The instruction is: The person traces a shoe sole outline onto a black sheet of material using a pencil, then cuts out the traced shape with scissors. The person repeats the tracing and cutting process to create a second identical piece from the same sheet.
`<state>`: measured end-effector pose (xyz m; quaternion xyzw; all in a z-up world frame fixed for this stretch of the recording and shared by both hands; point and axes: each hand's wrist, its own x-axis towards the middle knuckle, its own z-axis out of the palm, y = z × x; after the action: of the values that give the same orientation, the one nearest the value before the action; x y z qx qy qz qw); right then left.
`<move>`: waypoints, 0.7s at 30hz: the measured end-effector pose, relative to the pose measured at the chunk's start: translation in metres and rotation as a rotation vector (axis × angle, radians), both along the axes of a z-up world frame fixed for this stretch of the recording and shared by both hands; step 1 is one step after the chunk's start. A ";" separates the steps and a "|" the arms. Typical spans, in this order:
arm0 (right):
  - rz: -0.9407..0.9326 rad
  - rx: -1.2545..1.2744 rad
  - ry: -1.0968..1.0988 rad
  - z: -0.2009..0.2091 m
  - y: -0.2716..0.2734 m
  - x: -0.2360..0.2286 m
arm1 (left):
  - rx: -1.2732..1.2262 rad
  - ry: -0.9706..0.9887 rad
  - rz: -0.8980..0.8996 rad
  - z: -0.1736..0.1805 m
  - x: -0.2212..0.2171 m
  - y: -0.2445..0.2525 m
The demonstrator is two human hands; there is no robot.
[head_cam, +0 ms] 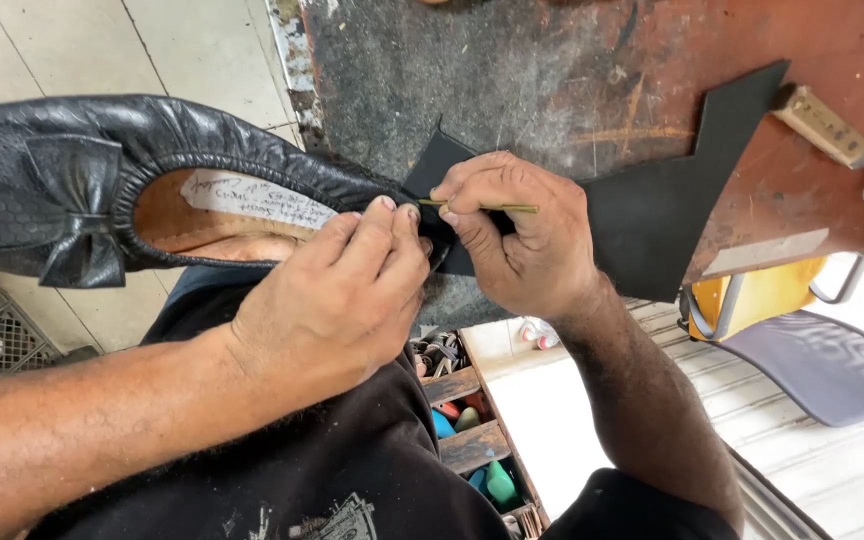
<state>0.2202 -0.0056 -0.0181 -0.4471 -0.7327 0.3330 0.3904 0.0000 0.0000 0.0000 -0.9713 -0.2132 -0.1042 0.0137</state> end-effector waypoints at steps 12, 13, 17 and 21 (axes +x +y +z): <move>-0.286 0.004 0.000 0.000 -0.051 -0.010 | 0.055 0.047 -0.115 0.003 -0.005 0.012; -0.297 0.006 0.000 -0.001 -0.055 -0.014 | 0.057 0.046 -0.126 0.003 -0.005 0.014; -0.476 0.074 -0.029 -0.004 -0.072 -0.034 | -0.011 0.002 -0.155 0.003 -0.004 0.023; -0.667 0.101 -0.043 -0.012 -0.087 -0.055 | -0.010 -0.001 -0.167 -0.002 -0.007 0.030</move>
<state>0.1650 -0.0925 -0.0298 -0.6491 -0.5698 0.1408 0.4838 -0.0069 0.0304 -0.0018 -0.9857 -0.1320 -0.1043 -0.0001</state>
